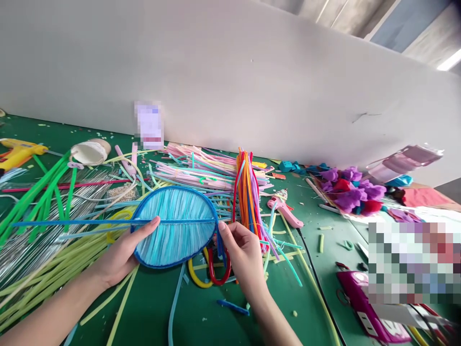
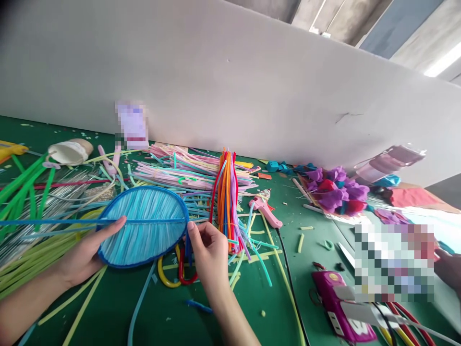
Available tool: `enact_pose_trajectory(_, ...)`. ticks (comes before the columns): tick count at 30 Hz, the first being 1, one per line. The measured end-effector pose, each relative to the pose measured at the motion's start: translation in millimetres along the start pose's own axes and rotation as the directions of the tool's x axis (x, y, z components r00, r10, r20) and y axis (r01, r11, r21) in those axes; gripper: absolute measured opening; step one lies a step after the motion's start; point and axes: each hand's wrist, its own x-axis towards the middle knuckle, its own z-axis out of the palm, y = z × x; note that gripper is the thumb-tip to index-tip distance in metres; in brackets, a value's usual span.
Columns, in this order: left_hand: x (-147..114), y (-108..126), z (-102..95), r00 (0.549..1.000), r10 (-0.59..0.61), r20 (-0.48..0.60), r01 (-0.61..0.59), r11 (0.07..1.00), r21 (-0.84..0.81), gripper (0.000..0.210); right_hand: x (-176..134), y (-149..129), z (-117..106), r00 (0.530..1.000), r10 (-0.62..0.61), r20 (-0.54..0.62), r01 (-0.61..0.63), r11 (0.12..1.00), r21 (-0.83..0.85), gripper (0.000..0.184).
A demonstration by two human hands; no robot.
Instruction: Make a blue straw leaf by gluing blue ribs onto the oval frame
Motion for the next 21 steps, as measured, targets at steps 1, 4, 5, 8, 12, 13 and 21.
enact_pose_trajectory(1, 0.0, 0.3, 0.4, 1.0, 0.001, 0.007, -0.001, 1.0, 0.004, 0.057, -0.3, 0.0, -0.5, 1.0, -0.004, 0.004, 0.004, 1.0, 0.005, 0.043)
enact_pose_trajectory(4, -0.1, 0.3, 0.9, 0.999, 0.021, 0.05, -0.021, 1.0, 0.006, 0.054, -0.9, -0.1, -1.0, 1.0, -0.029, 0.001, 0.029, 0.999, 0.023, 0.04)
enact_pose_trajectory(5, -0.2, 0.0, 0.9, 0.998, 0.033, 0.059, -0.033, 0.999, 0.001, 0.053, -1.1, -0.6, -0.8, 0.999, -0.04, 0.001, 0.04, 0.999, 0.032, 0.038)
enact_pose_trajectory(8, -1.1, -0.9, 0.5, 0.995, 0.048, 0.086, -0.049, 0.999, 0.004, 0.053, -2.4, -3.5, 0.6, 0.999, -0.039, 0.004, 0.039, 0.995, 0.089, 0.036)
enact_pose_trajectory(12, -3.8, -2.2, -0.3, 0.978, 0.039, 0.203, -0.056, 0.996, 0.076, 0.063, -5.3, -6.0, 2.6, 0.986, 0.079, 0.149, -0.093, 0.991, 0.091, 0.043)
enact_pose_trajectory(13, -4.4, -2.5, -0.3, 0.974, 0.039, 0.224, -0.06, 0.994, 0.089, 0.065, -5.6, -5.4, 3.0, 0.975, 0.106, 0.195, -0.123, 0.989, 0.08, 0.044)
enact_pose_trajectory(21, -1.1, 3.3, -3.2, 0.957, 0.134, 0.258, -0.112, 0.989, -0.097, 0.055, -3.8, 2.9, 3.5, 0.979, 0.144, 0.142, -0.173, 0.96, 0.22, 0.038)
